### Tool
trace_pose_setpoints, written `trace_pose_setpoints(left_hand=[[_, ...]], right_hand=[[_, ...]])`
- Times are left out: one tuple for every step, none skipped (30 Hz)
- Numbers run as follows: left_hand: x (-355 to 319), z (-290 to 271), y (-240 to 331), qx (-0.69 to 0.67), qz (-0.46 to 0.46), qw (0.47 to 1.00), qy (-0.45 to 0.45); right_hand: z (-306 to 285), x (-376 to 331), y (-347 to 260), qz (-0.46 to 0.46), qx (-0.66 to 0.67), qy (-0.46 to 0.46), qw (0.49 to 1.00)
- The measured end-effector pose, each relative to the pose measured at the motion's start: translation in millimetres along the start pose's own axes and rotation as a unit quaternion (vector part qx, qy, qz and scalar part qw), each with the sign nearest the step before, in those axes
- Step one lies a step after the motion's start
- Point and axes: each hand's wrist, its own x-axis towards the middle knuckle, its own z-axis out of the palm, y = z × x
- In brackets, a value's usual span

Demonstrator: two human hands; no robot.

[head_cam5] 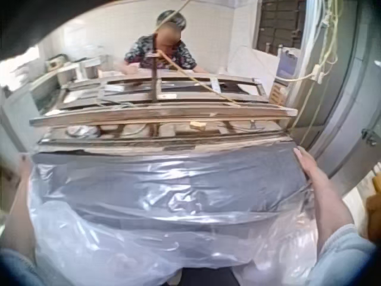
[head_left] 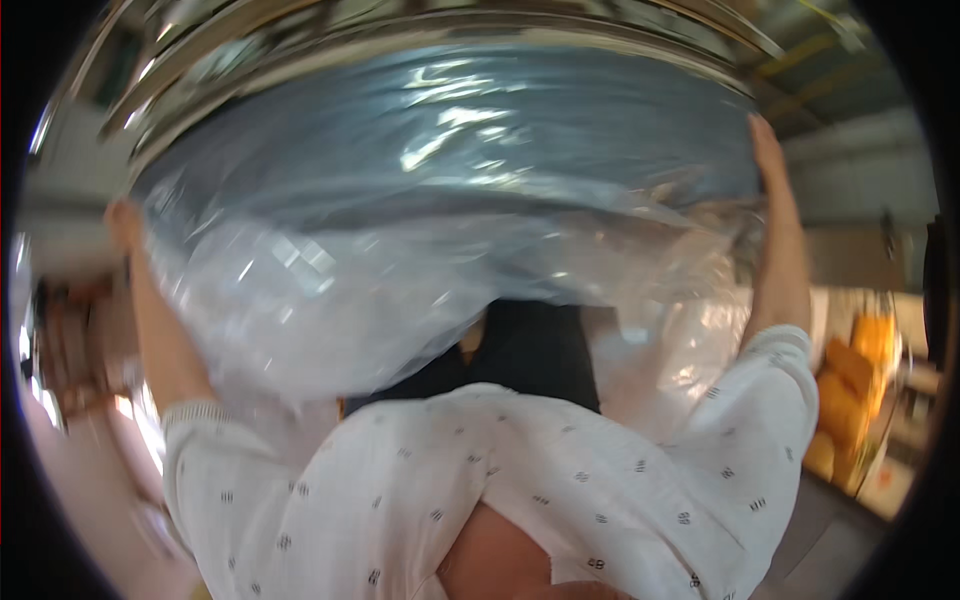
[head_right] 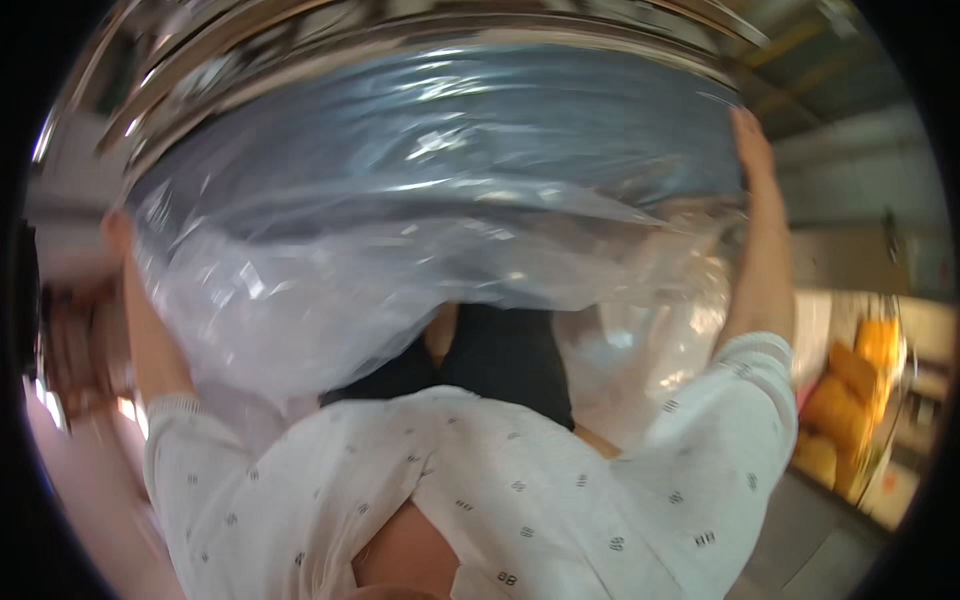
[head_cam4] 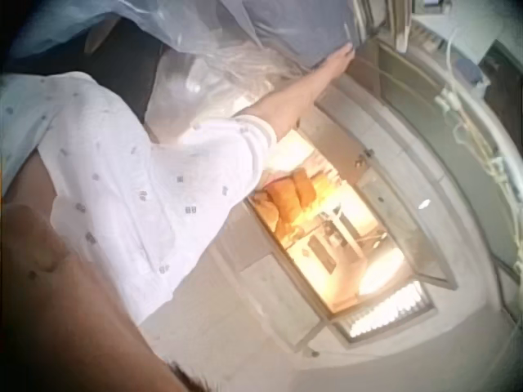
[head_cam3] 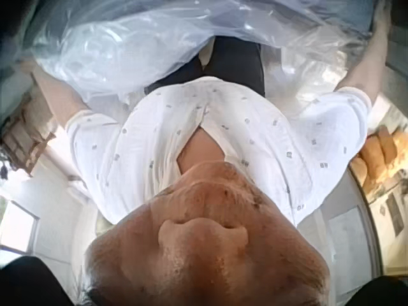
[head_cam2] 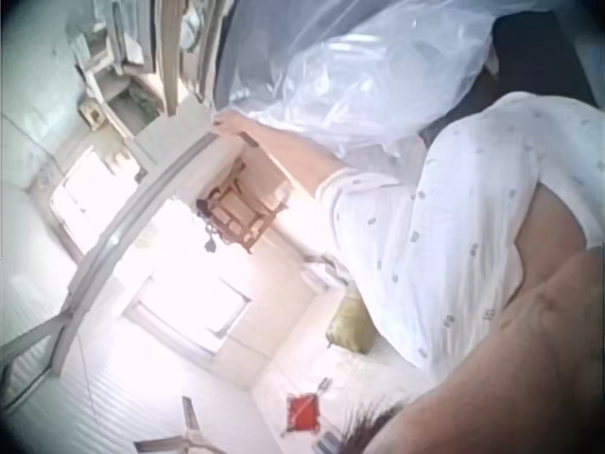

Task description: Wrapping a large molded plastic component in a clear protective plastic sheet.

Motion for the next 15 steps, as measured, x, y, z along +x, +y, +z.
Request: trace_pose_setpoints(left_hand=[[15.2, -4.1, 21.4, 0.033, 0.012, 0.998, 0.056], [-6.0, -81.8, -58.0, 0.094, 0.038, 0.990, 0.093], [-2.3, -105.0, -72.2, 0.204, 0.102, 0.968, 0.108], [-11.3, -63.2, 12.6, -0.013, -0.011, 0.994, 0.112], [-12.9, -63.2, 32.0, -0.027, -0.008, 0.991, 0.133], [-13.7, -64.8, 26.8, -0.048, -0.032, 0.990, 0.131], [-17.8, -67.3, 21.6, -0.057, -0.043, 0.987, 0.143], [-18.5, -70.8, 13.5, -0.069, -0.053, 0.984, 0.153], [-13.5, -101.6, -35.8, -0.032, -0.070, 0.982, 0.172], [6.8, -108.0, -64.2, -0.022, -0.073, 0.979, 0.190], [22.3, -96.5, -63.9, -0.028, -0.061, 0.978, 0.195], [25.6, -81.9, -51.1, -0.038, -0.047, 0.982, 0.180], [26.2, -71.7, -32.0, -0.046, -0.046, 0.980, 0.189], [23.4, -68.0, -13.4, -0.054, -0.048, 0.977, 0.200], [19.8, -59.3, 9.1, -0.070, -0.052, 0.974, 0.208]], right_hand=[[8.6, 29.8, -10.4, 0.080, 0.065, -0.059, 0.993], [-33.4, 52.0, -139.2, 0.257, -0.141, -0.200, 0.935], [-80.2, 45.9, -194.4, 0.137, -0.326, -0.088, 0.931], [-110.2, 28.8, -182.3, 0.054, -0.226, 0.011, 0.973], [-125.0, 31.1, -181.5, -0.054, -0.092, 0.125, 0.986], [-141.0, 24.2, -221.3, -0.020, 0.187, 0.060, 0.980], [-164.3, 5.2, -279.4, 0.018, 0.447, -0.021, 0.894], [-191.3, -21.9, -324.8, 0.018, 0.581, -0.162, 0.797], [-193.8, -46.0, -364.4, -0.050, 0.661, -0.299, 0.687], [-206.6, -87.7, -386.4, -0.093, 0.646, -0.399, 0.645], [-195.8, -118.1, -392.5, -0.130, 0.616, -0.574, 0.524], [-189.2, -150.6, -424.5, -0.127, 0.574, -0.637, 0.498], [-159.3, -196.4, -447.4, -0.106, 0.615, -0.566, 0.538], [-131.7, -220.5, -467.0, -0.217, 0.482, -0.423, 0.736], [-103.1, -240.3, -492.5, -0.225, 0.410, -0.234, 0.852]])
